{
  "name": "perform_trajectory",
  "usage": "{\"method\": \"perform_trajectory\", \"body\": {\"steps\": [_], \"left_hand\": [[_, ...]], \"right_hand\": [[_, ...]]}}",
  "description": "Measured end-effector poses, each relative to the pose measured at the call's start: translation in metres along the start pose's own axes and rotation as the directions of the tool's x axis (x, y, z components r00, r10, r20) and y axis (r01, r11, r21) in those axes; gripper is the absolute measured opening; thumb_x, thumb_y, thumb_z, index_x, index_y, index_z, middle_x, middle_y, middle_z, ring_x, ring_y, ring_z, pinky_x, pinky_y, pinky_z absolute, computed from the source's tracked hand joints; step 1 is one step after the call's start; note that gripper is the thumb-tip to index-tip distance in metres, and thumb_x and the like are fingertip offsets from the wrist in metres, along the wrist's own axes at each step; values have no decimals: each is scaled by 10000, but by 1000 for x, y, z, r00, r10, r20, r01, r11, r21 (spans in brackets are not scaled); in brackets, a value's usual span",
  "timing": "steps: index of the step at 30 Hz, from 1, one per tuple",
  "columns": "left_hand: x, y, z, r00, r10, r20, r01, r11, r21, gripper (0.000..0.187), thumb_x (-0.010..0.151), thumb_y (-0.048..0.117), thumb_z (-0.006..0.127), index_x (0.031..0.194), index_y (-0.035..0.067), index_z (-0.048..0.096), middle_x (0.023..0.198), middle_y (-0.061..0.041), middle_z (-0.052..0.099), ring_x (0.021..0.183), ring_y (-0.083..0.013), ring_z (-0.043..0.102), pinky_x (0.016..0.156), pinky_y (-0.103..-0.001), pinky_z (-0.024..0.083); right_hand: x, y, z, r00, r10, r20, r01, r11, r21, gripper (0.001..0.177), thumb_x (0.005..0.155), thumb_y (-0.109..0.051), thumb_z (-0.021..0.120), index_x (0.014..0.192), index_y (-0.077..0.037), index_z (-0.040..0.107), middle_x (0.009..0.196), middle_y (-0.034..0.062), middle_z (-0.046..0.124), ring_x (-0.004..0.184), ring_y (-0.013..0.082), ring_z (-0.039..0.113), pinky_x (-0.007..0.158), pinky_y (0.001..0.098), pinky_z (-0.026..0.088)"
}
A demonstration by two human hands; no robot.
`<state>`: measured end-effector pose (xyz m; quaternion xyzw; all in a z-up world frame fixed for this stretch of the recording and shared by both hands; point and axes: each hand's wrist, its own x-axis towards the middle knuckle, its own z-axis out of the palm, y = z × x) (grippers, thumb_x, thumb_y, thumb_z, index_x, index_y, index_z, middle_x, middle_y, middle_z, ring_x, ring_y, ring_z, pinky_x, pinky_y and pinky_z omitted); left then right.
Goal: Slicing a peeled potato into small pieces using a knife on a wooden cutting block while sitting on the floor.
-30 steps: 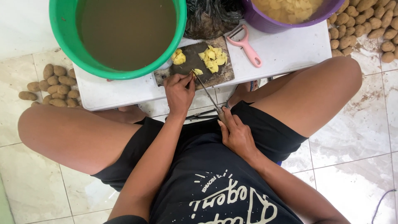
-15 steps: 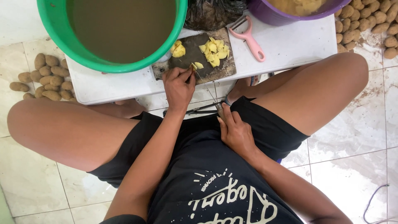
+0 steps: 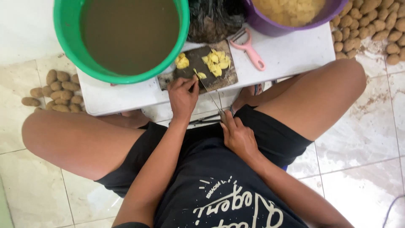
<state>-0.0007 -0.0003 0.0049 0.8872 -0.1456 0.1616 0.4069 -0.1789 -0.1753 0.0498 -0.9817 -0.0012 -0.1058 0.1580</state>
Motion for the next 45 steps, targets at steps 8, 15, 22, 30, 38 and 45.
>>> {"method": "perform_trajectory", "body": {"steps": [8, 15, 22, 30, 38, 45], "left_hand": [[-1, -4, 5, 999, -7, 33, 5, 998, 67, 208, 1056, 195, 863, 1260, 156, 856, 1012, 19, 719, 953, -209, 780, 1065, -540, 615], [0, -12, 13, 994, 43, 100, -62, 977, 203, 226, 1104, 247, 768, 1320, 258, 835, 1115, 22, 563, 1003, -231, 725, 1012, -527, 547], [-2, -12, 11, 993, 42, 112, -66, 973, 222, 252, 1105, 255, 772, 1351, 267, 826, 1168, 10, 583, 1072, -229, 737, 1035, -513, 529], [-3, -9, 2, 994, 40, 99, -54, 989, 134, 265, 1126, 248, 775, 1373, 167, 829, 1175, -19, 656, 1114, -232, 770, 1081, -528, 544], [-2, -9, 0, 996, 2, 87, -9, 996, 84, 260, 1107, 225, 813, 1352, 147, 852, 1151, -36, 737, 1117, -254, 794, 1109, -543, 578], [-4, -12, 0, 996, 5, 85, -11, 997, 77, 224, 1109, 241, 830, 1307, 147, 876, 1096, -5, 743, 1077, -214, 799, 1111, -514, 579]], "right_hand": [[6, -3, -54, 953, 184, 240, -229, 957, 179, 518, 1036, -343, 617, 1494, -101, 609, 964, 172, 740, 746, 438, 754, 580, 547, 633], [42, -7, -97, 883, 251, 397, -422, 796, 435, 542, 1024, -220, 652, 1500, 25, 562, 1136, 267, 758, 1058, 495, 734, 777, 577, 651], [26, -1, -85, 914, 244, 324, -328, 914, 238, 527, 1004, -259, 693, 1484, -55, 623, 1092, 230, 768, 956, 439, 764, 702, 531, 654], [23, -5, -85, 960, 186, 209, -249, 908, 337, 502, 1027, -186, 651, 1504, -43, 586, 1046, 245, 745, 943, 464, 753, 719, 590, 656], [18, -20, -63, 978, 174, 112, -205, 898, 389, 525, 1032, -178, 654, 1534, -53, 565, 1025, 252, 740, 889, 467, 747, 658, 550, 656], [19, -23, -56, 991, 94, 99, -126, 910, 395, 525, 1049, -168, 619, 1564, -100, 540, 925, 203, 720, 711, 413, 740, 514, 485, 635]]}}
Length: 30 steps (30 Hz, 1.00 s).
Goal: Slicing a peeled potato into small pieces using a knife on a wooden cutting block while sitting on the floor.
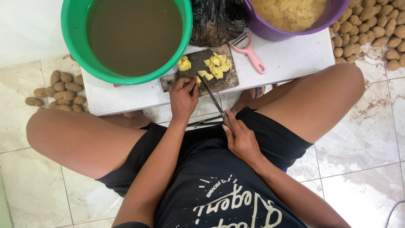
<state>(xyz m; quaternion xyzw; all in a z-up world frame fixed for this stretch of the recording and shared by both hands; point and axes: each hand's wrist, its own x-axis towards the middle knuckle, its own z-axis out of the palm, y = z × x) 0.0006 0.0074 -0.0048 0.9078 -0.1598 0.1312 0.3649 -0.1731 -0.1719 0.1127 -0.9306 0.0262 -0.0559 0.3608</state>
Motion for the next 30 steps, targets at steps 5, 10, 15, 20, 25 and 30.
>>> {"method": "perform_trajectory", "body": {"steps": [5, 10, 15, 20, 25, 30], "left_hand": [[0, 0, 1, 1000, 12, -6, -12, 1000, -24, 213, 1128, 239, 811, 1308, 146, 876, 1059, 3, 721, 1045, -218, 789, 1109, -530, 581], [4, 6, -6, 1000, 23, -9, -24, 998, -58, 189, 1120, 203, 825, 1283, 127, 883, 988, -12, 698, 983, -253, 788, 1091, -550, 613], [5, 9, -7, 999, 33, -19, -33, 999, -9, 171, 1109, 171, 820, 1246, 95, 889, 979, 6, 686, 973, -209, 780, 1077, -513, 596], [1, 11, -2, 1000, 16, -19, -15, 1000, 16, 180, 1106, 165, 801, 1255, 111, 886, 1005, 12, 684, 1001, -213, 777, 1102, -521, 591], [-1, 4, 3, 1000, 5, -3, -5, 999, 35, 185, 1103, 202, 794, 1248, 139, 890, 1016, 46, 670, 1030, -183, 781, 1150, -494, 566], [0, 5, 2, 1000, 16, -22, -15, 999, 34, 149, 1090, 197, 799, 1153, 113, 905, 1003, 28, 681, 1021, -196, 782, 1147, -512, 576]], "right_hand": [[-1, 10, 9, 1000, -16, 9, 16, 999, -31, 512, 1059, -202, 610, 1559, -110, 544, 896, 182, 706, 614, 373, 708, 439, 454, 588], [-4, 17, 17, 999, -24, 26, 26, 997, -78, 515, 1072, -218, 582, 1576, -129, 527, 877, 156, 681, 484, 322, 637, 382, 429, 534], [-7, 18, 24, 997, -71, 36, 77, 968, -238, 535, 1081, -239, 561, 1597, -116, 486, 879, 149, 627, 423, 301, 573, 348, 427, 490], [-11, 19, 30, 994, -103, 35, 108, 911, -398, 553, 1096, -277, 525, 1628, -139, 461, 868, 89, 592, 399, 217, 557, 348, 362, 492], [-11, 18, 32, 994, -99, 44, 108, 890, -443, 549, 1110, -287, 498, 1638, -146, 446, 881, 71, 571, 420, 210, 567, 347, 362, 507], [-6, 21, 38, 993, -109, 50, 120, 892, -436, 568, 1106, -298, 493, 1648, -141, 427, 867, 69, 562, 425, 241, 601, 367, 387, 523]]}}
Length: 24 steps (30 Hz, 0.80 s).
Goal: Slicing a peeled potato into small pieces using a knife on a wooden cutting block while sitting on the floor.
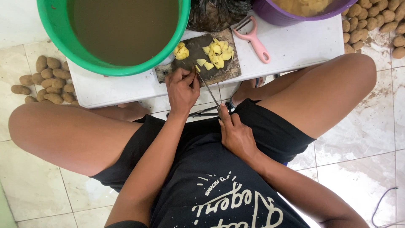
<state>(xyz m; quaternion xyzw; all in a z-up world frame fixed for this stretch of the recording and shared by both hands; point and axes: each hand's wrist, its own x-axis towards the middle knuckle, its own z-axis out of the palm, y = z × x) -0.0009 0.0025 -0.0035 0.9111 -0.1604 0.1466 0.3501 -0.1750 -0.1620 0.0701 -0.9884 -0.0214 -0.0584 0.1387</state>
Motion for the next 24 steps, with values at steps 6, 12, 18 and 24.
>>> {"method": "perform_trajectory", "body": {"steps": [6, 12, 18, 24], "left_hand": [[-1, -2, 1, 1000, 7, -5, -7, 999, -34, 190, 1122, 195, 782, 1264, 114, 880, 1024, 24, 681, 1059, -202, 780, 1158, -509, 578], [1, 5, -6, 1000, 5, -11, -5, 998, -56, 184, 1120, 163, 793, 1261, 83, 879, 980, -31, 698, 985, -272, 781, 1076, -568, 597], [1, 0, -4, 1000, -8, -3, 7, 998, -70, 180, 1104, 204, 842, 1261, 129, 891, 964, -9, 734, 957, -240, 800, 1073, -545, 597], [2, 0, -6, 999, -30, 28, 32, 996, -85, 190, 1107, 198, 824, 1265, 115, 889, 961, -18, 749, 939, -254, 797, 1042, -546, 593]], "right_hand": [[20, 2, 9, 999, -27, -24, 28, 998, 59, 525, 1138, -261, 477, 1639, -111, 430, 893, 107, 581, 437, 226, 580, 370, 378, 498], [0, 7, 2, 999, 17, 31, -18, 999, 43, 568, 1111, -288, 483, 1656, -147, 406, 890, 119, 586, 425, 283, 586, 353, 437, 501], [-12, 16, -29, 982, 103, 161, -141, 959, 247, 562, 1072, -229, 532, 1613, -102, 450, 933, 181, 678, 546, 378, 695, 413, 482, 567], [-14, 9, -40, 985, 142, 97, -165, 940, 299, 532, 1030, -235, 605, 1543, -101, 558, 897, 167, 706, 612, 394, 726, 445, 488, 599]]}}
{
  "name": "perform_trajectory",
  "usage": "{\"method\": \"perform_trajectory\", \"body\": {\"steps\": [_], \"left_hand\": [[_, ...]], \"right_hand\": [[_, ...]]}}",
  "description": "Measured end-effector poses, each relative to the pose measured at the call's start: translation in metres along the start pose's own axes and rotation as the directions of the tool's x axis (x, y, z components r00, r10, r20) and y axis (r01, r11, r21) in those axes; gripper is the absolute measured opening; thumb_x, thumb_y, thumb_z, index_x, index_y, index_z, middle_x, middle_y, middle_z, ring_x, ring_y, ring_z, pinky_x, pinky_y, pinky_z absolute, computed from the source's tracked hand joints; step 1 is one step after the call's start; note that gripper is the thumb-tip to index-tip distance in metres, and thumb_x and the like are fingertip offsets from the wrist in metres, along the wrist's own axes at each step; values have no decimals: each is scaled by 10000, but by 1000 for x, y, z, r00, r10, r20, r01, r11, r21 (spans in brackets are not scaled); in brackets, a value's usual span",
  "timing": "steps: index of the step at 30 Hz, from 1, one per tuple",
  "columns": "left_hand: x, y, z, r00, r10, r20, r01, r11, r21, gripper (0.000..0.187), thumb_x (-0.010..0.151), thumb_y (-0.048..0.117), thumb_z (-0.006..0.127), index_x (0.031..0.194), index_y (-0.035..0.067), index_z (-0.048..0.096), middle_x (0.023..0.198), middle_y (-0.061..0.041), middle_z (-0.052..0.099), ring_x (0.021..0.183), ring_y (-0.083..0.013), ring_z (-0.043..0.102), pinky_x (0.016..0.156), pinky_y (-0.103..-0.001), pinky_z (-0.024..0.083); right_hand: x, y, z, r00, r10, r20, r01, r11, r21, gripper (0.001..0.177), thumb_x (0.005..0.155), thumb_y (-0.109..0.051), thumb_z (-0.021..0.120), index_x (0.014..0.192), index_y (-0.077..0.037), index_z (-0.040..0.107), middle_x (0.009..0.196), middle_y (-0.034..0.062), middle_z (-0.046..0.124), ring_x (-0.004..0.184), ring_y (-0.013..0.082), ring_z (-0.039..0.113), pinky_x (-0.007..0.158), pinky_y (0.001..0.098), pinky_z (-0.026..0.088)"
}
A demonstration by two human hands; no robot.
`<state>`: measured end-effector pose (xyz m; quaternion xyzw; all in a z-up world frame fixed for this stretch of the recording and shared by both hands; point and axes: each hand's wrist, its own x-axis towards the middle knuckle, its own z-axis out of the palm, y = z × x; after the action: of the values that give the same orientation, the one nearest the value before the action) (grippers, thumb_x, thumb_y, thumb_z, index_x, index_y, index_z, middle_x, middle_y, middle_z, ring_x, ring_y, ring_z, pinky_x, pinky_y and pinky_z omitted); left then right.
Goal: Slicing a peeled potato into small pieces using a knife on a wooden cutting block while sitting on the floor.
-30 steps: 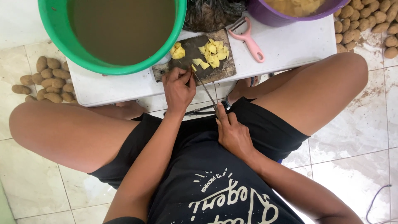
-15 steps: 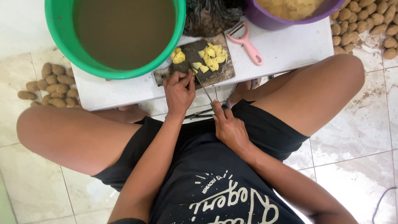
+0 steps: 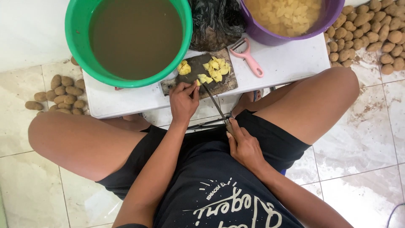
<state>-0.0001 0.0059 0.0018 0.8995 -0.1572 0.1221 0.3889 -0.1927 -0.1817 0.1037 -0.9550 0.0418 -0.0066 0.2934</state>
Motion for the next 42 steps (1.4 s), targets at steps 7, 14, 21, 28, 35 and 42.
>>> {"method": "perform_trajectory", "body": {"steps": [7, 14, 21, 28, 35, 42], "left_hand": [[3, 2, -3, 1000, -1, -7, 1, 1000, -28, 188, 1091, 153, 831, 1262, 102, 889, 942, -33, 751, 903, -273, 797, 1052, -555, 609], [3, 10, -8, 1000, 15, -27, -16, 999, -31, 181, 1070, 117, 826, 1236, 91, 893, 930, -55, 747, 899, -302, 791, 1003, -562, 626], [6, 15, -14, 996, 62, -66, -65, 997, -41, 168, 1039, 77, 845, 1193, 107, 907, 896, -48, 732, 835, -309, 781, 919, -523, 672], [4, 15, -13, 998, 35, -47, -36, 999, -35, 144, 1078, 111, 820, 1196, 69, 892, 928, -39, 721, 860, -283, 780, 974, -559, 676], [4, 16, -12, 999, 28, -43, -30, 999, -44, 160, 1103, 137, 806, 1225, 67, 882, 936, -42, 717, 867, -279, 782, 975, -550, 688], [3, 10, -9, 1000, 12, -21, -13, 1000, -15, 185, 1120, 189, 809, 1263, 95, 880, 967, -15, 736, 879, -235, 795, 1002, -540, 677]], "right_hand": [[6, -1, 11, 997, -55, -48, 54, 998, -18, 525, 1056, -268, 577, 1563, -142, 537, 906, 128, 690, 618, 361, 717, 457, 472, 608], [7, 3, 22, 991, -125, -46, 117, 983, -142, 557, 1041, -252, 567, 1580, -134, 498, 857, 119, 628, 496, 346, 645, 408, 480, 567], [8, 10, 37, 986, -161, -38, 146, 956, -255, 579, 1061, -274, 517, 1621, -144, 453, 877, 87, 580, 440, 300, 613, 372, 452, 548], [28, 13, 54, 985, -171, -19, 160, 953, -257, 558, 1119, -277, 463, 1658, -147, 395, 887, 114, 569, 428, 274, 577, 359, 424, 496], [14, 14, 40, 990, -143, 7, 139, 945, -296, 568, 1113, -296, 459, 1655, -140, 392, 918, 141, 605, 459, 310, 620, 381, 460, 521], [15, 6, -8, 996, 46, 70, -54, 992, 117, 525, 1054, -229, 596, 1549, -66, 537, 1036, 210, 744, 841, 430, 775, 620, 523, 664]]}}
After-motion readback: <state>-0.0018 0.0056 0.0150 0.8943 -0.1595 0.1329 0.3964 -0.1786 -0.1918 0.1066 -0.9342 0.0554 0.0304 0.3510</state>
